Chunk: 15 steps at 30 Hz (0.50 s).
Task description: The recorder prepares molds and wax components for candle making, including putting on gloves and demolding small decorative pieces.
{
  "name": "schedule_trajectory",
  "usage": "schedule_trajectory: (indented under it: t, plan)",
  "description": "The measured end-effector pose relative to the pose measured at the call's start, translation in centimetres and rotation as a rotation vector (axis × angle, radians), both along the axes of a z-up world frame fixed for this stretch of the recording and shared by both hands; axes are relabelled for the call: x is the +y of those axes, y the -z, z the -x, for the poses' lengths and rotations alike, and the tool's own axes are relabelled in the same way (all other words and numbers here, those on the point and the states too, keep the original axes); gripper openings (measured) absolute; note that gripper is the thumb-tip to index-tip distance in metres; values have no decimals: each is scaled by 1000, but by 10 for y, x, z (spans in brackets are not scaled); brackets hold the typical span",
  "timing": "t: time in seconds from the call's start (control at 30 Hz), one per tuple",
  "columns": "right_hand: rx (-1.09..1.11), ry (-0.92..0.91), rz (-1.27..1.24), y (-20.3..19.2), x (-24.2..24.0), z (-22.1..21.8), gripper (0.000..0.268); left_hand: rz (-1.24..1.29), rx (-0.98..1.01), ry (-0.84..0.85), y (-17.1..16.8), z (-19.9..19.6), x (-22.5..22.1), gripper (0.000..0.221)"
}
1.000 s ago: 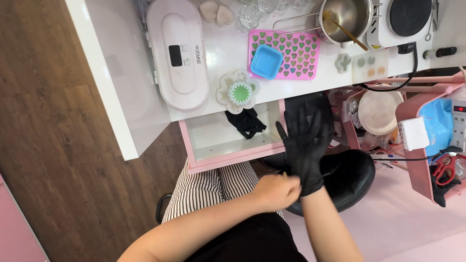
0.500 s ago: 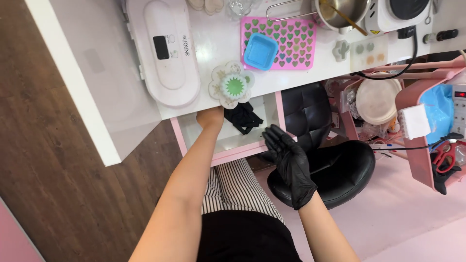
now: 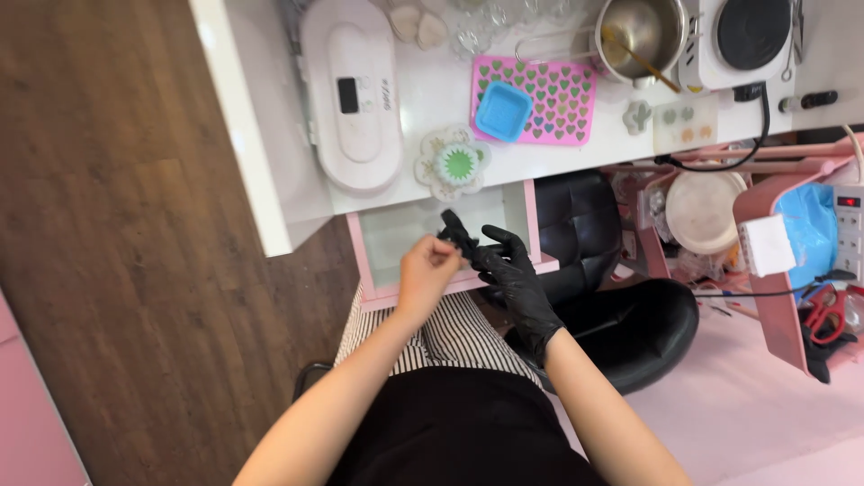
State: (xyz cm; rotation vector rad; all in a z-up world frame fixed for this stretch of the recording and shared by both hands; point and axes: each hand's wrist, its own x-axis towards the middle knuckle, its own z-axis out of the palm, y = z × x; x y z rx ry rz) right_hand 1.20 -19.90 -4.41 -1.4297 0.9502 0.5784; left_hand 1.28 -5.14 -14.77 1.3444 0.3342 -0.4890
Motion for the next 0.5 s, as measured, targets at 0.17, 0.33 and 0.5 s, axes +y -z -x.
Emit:
schedule_trajectory:
  t: [0.17,0.33,0.5]
  plan:
    - [-92,1,-247,-11,20,-15,35,166,-24,-21,-56,-11,24,17]
    - [-134,-210,-448,-55,43,-49,34,353,150,-204,-62,-19,57,11]
    - [-191,-260,-427,-39,44,-64,23,545,331,-452,-47,-18,61,16]
